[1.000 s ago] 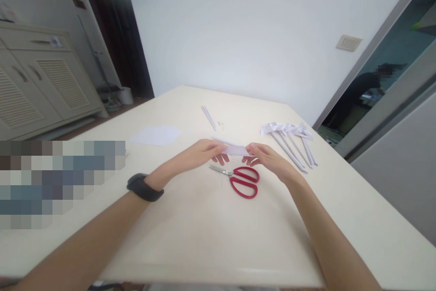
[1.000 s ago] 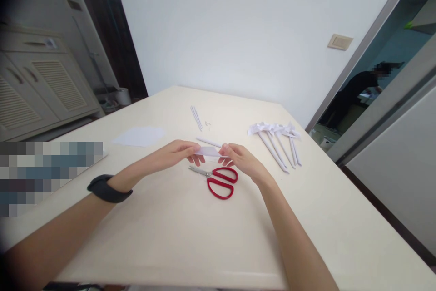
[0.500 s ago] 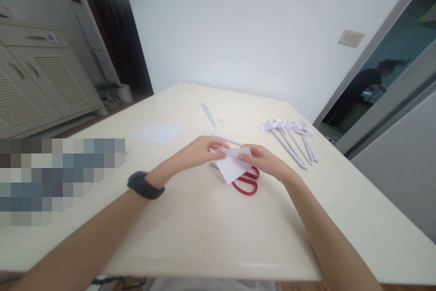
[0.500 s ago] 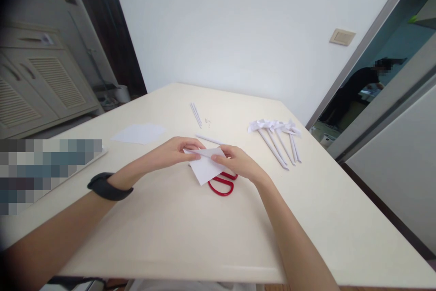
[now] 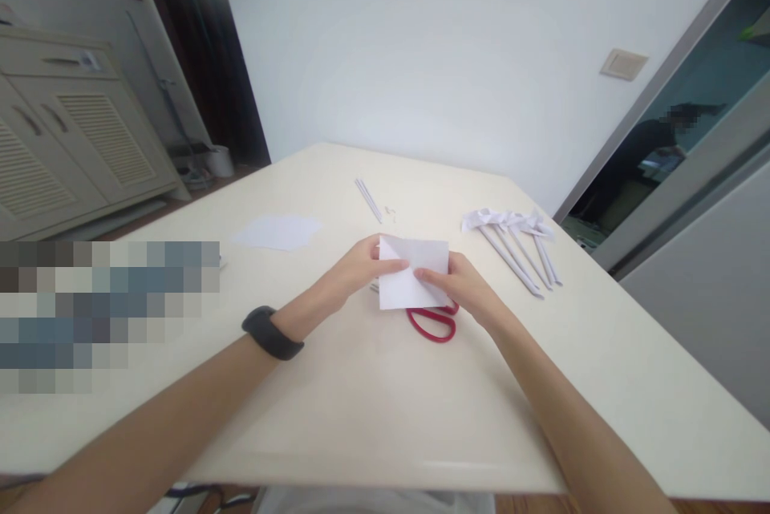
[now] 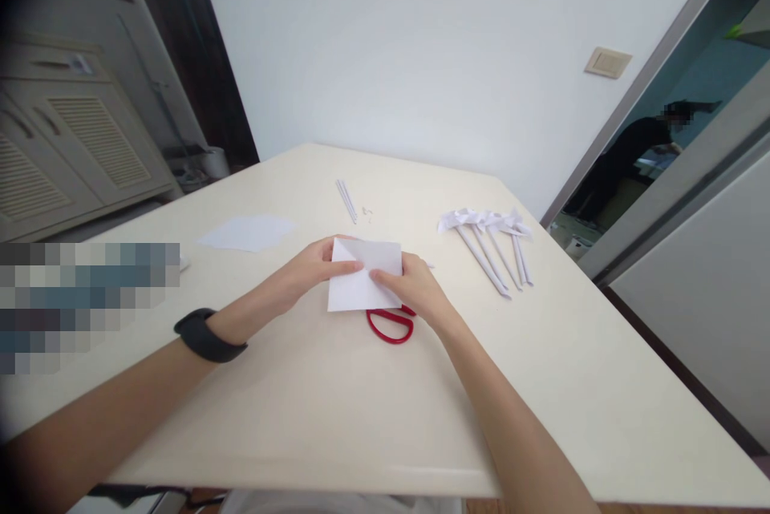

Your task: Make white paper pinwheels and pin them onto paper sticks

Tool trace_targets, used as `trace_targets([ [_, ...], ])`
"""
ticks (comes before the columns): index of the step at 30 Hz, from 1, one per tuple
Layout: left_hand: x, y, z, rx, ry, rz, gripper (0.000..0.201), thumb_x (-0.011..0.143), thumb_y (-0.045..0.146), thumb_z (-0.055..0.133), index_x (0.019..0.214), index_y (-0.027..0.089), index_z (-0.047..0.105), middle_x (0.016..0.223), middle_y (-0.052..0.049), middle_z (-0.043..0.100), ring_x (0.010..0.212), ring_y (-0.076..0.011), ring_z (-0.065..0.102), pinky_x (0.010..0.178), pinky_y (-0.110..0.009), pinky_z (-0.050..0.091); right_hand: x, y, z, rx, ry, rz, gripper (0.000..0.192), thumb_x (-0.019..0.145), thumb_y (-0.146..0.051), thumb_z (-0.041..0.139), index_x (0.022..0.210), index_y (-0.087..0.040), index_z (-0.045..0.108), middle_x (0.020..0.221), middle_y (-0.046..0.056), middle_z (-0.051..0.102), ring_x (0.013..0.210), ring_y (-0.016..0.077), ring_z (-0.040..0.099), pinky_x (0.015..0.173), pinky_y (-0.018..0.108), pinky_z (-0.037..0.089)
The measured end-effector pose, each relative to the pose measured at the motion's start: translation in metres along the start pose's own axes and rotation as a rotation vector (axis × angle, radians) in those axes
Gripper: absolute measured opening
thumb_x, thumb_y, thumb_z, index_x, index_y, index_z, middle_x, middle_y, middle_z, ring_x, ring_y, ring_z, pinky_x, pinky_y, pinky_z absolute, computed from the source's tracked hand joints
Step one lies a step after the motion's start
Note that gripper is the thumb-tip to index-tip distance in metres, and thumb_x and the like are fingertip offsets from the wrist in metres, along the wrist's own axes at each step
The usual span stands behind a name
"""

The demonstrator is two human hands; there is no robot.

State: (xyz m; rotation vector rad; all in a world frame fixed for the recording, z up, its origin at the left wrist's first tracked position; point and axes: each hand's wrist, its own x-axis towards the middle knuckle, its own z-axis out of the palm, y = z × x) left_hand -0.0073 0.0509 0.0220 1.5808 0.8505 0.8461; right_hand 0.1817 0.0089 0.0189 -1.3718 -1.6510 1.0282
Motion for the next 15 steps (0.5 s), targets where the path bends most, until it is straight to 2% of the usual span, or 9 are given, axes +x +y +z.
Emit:
trace_targets([
  [5,-0.0053,-0.0036,0.0081,-0.095,-0.076,-0.030,0.050,0.066,0.030,0.070,0.112,0.017,0.057,0.108,-0.010,0.065,0.101,-0.0275,0.059,0.085,-0.039,0.046,0.0015,-0.0015,0.0049,0.062,0.057,-0.001,0.029,0.075,-0.034,0.057,0.097,-0.015,0.061,0.095,0.009,0.067,0.083,0.0233,0.061,0.066,0.031,0.047],
  [10,-0.0059,0.0018,0.0077,-0.109,-0.037,-0.038,0.047,0.065,0.026,0.070,0.109,0.015,0.060,0.111,-0.011,0.065,0.102,-0.0283,0.059,0.085,-0.039,0.046,-0.0028,-0.0072,0.0056,0.169,0.055,0.002,0.030,0.075,-0.036,0.057,0.099,-0.017,0.062,0.097,0.008,0.067,0.087,0.0239,0.061,0.069,0.032,0.047],
  [15,-0.0045,0.0040,0.0044,-0.098,-0.023,-0.053,0.043,0.067,0.032,0.068,0.106,0.014,0.061,0.109,-0.012,0.066,0.099,-0.0289,0.061,0.082,-0.039,0.048,-0.0044,-0.0084,0.0039,0.229,0.062,0.002,0.029,0.075,-0.035,0.058,0.098,-0.017,0.062,0.101,0.008,0.066,0.093,0.0245,0.060,0.075,0.034,0.047],
])
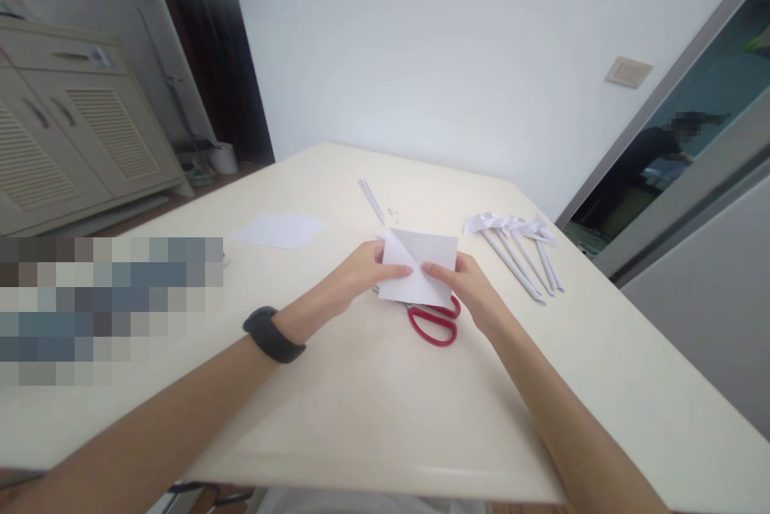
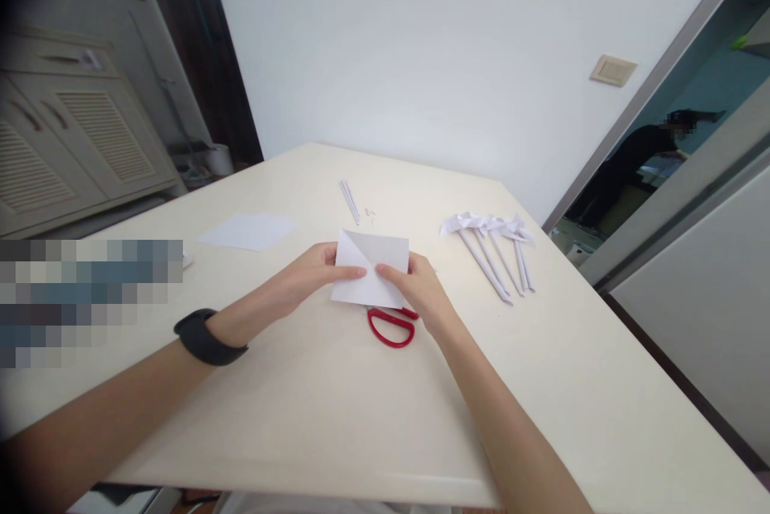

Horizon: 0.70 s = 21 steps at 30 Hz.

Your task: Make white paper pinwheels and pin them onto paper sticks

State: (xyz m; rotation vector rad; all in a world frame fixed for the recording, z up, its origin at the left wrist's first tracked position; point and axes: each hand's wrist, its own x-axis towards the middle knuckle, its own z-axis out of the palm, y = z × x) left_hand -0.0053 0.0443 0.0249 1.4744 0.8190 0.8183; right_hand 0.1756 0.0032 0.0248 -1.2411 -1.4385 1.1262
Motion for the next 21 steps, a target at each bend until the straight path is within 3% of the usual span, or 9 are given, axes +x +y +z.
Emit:
trace_targets([
  [12,0.0027,-0.0018,-0.0043,0.071,-0.035,-0.029,0.035,0.071,0.029,0.062,0.102,0.013,0.063,0.100,-0.009,0.068,0.090,-0.0271,0.064,0.074,-0.034,0.048,0.0040,0.0005,-0.0040,0.125,-0.008,-0.017,0.029,0.075,-0.031,0.059,0.099,-0.015,0.061,0.100,0.008,0.066,0.091,0.0219,0.060,0.076,0.032,0.047],
  [21,0.0016,-0.0020,-0.0009,0.084,0.030,-0.019,0.041,0.067,0.033,0.067,0.103,0.013,0.063,0.103,-0.011,0.068,0.089,-0.0273,0.063,0.072,-0.035,0.048,0.0037,0.0000,-0.0033,0.119,-0.064,-0.034,0.028,0.074,-0.031,0.059,0.098,-0.016,0.061,0.094,0.007,0.066,0.087,0.0205,0.060,0.075,0.032,0.047],
])
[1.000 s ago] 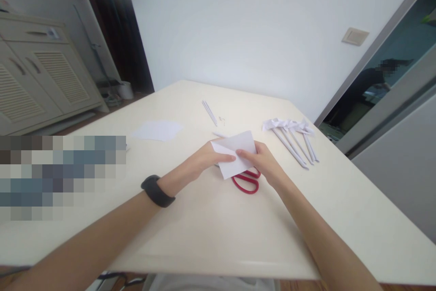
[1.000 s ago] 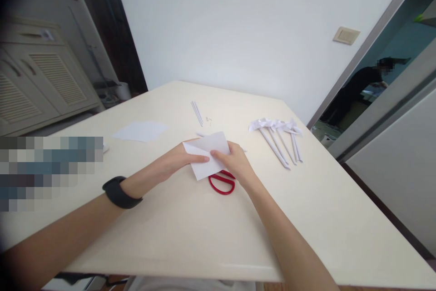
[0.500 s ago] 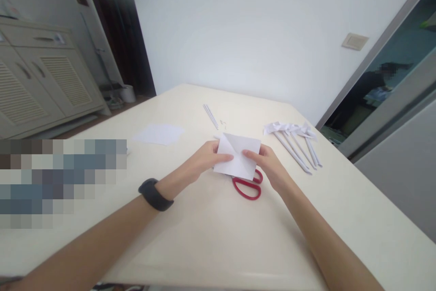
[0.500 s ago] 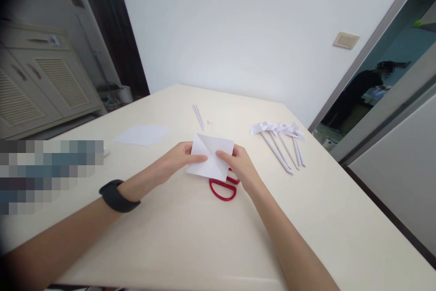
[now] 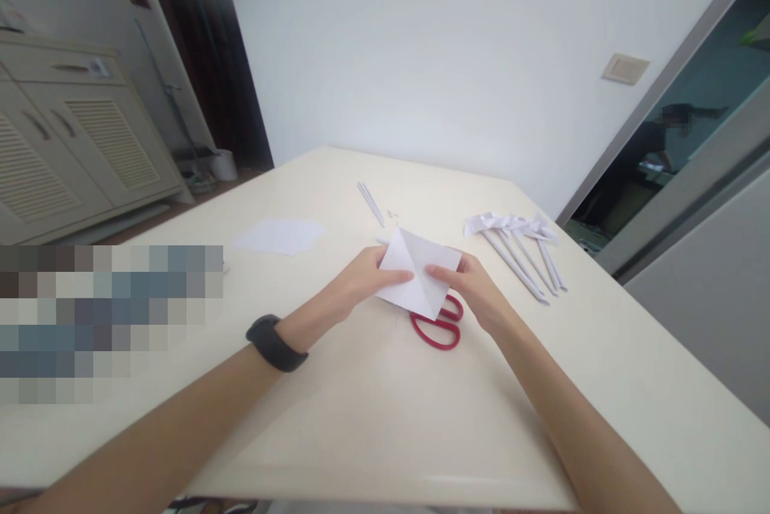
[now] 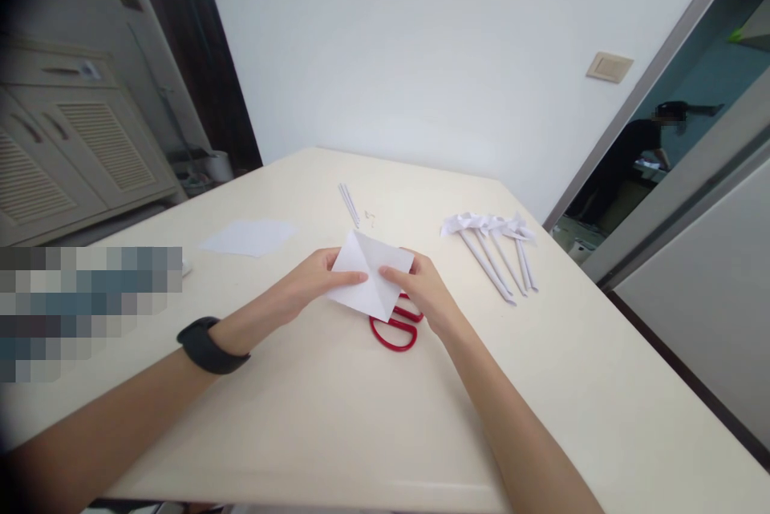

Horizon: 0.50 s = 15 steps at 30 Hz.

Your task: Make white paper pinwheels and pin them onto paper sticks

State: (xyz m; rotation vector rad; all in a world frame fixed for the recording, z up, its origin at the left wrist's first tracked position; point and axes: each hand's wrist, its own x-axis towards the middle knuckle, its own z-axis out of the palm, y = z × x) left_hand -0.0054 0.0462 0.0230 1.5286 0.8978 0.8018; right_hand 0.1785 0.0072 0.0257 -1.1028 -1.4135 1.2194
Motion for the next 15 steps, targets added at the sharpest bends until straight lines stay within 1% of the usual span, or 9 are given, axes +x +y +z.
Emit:
trace_targets([
  [4,0.000,0.006,-0.007,-0.032,0.040,0.082,0.044,0.067,0.036,0.067,0.106,0.015,0.062,0.100,-0.008,0.068,0.086,-0.0247,0.062,0.070,-0.032,0.047,-0.003,-0.009,-0.005,-0.016,-0.056,-0.015,0.029,0.075,-0.032,0.059,0.099,-0.017,0.062,0.091,0.005,0.065,0.082,0.0182,0.059,0.076,0.032,0.047],
  [8,-0.001,0.010,-0.010,-0.051,0.008,0.098,0.045,0.068,0.036,0.067,0.108,0.016,0.062,0.097,-0.006,0.067,0.086,-0.0234,0.061,0.070,-0.030,0.046,-0.007,-0.016,-0.011,-0.044,-0.138,-0.018,0.029,0.076,-0.029,0.057,0.103,-0.018,0.062,0.094,0.004,0.064,0.084,0.0175,0.058,0.079,0.032,0.047],
  [11,-0.001,0.010,-0.008,-0.076,0.002,0.121,0.045,0.069,0.036,0.066,0.109,0.016,0.062,0.097,-0.007,0.067,0.086,-0.0224,0.061,0.070,-0.029,0.046,-0.007,-0.015,-0.012,-0.058,-0.142,-0.022,0.030,0.075,-0.025,0.056,0.104,-0.017,0.062,0.094,0.004,0.064,0.084,0.0176,0.059,0.080,0.033,0.046],
  [15,-0.003,0.013,-0.004,-0.166,0.003,0.137,0.046,0.071,0.035,0.065,0.112,0.016,0.059,0.102,-0.008,0.065,0.087,-0.0217,0.061,0.070,-0.028,0.045,-0.005,-0.013,-0.011,-0.037,-0.116,-0.019,0.029,0.074,-0.024,0.056,0.102,-0.017,0.062,0.092,0.004,0.064,0.082,0.0179,0.059,0.079,0.033,0.047],
])
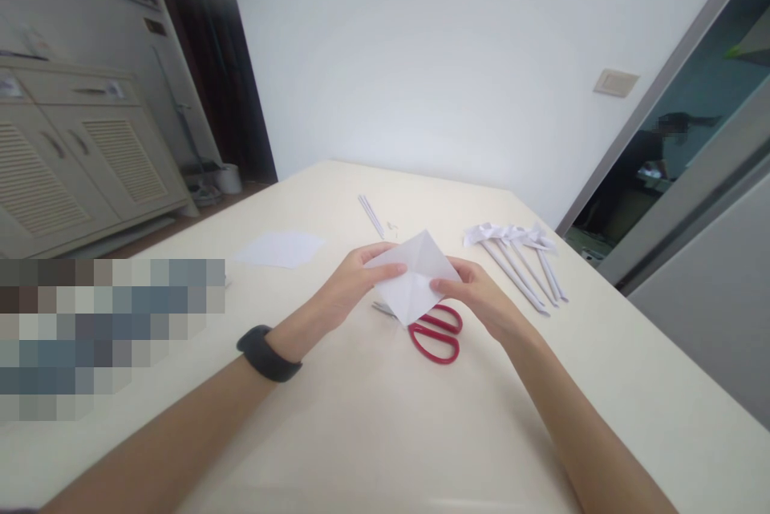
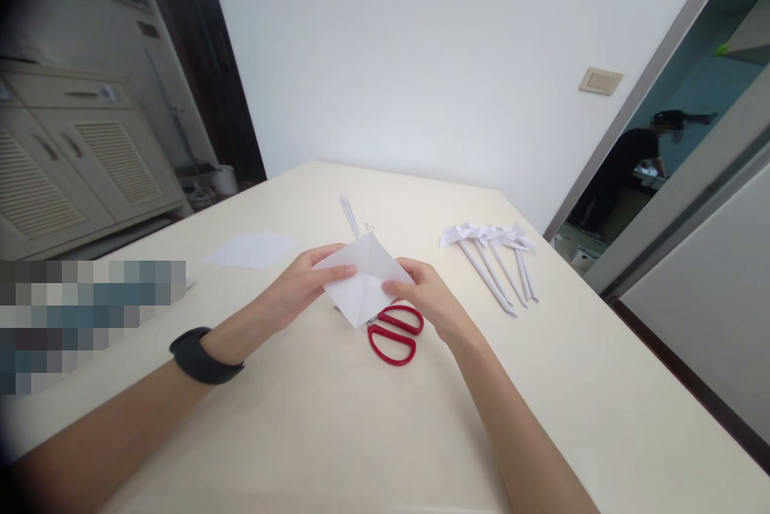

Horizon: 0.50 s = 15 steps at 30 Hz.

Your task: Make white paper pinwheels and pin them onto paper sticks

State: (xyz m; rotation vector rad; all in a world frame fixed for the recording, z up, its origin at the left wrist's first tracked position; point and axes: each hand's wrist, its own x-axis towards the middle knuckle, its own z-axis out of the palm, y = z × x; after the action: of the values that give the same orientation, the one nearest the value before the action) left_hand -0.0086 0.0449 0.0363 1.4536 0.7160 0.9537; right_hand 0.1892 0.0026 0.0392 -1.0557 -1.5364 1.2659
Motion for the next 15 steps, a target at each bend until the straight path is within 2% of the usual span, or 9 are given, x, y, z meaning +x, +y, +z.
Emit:
trace_targets([
  [3,-0.0002,0.0021,0.0016,-0.106,-0.005,0.003,0.047,0.071,0.031,0.065,0.116,0.017,0.057,0.106,-0.009,0.065,0.090,-0.0216,0.060,0.071,-0.027,0.045,-0.0001,-0.0019,0.0018,0.035,0.022,-0.002,0.029,0.074,-0.023,0.055,0.102,-0.017,0.061,0.092,0.005,0.064,0.082,0.0184,0.058,0.076,0.033,0.048],
  [10,-0.0002,-0.0012,0.0027,-0.230,-0.066,0.017,0.040,0.072,0.019,0.063,0.111,0.017,0.059,0.109,-0.008,0.064,0.099,-0.0212,0.057,0.083,-0.030,0.044,-0.0009,-0.0062,0.0015,0.074,-0.026,-0.091,0.038,0.076,-0.019,0.054,0.114,-0.023,0.056,0.100,0.003,0.063,0.085,0.0170,0.058,0.075,0.031,0.048],
  [15,0.0018,-0.0070,0.0026,-0.203,-0.017,-0.022,0.019,0.074,0.023,0.062,0.091,0.017,0.065,0.096,-0.005,0.066,0.091,-0.0192,0.059,0.081,-0.029,0.044,-0.0012,-0.0060,-0.0015,0.026,-0.050,-0.098,0.040,0.076,-0.019,0.053,0.116,-0.024,0.057,0.105,0.003,0.063,0.089,0.0176,0.058,0.078,0.031,0.047],
])
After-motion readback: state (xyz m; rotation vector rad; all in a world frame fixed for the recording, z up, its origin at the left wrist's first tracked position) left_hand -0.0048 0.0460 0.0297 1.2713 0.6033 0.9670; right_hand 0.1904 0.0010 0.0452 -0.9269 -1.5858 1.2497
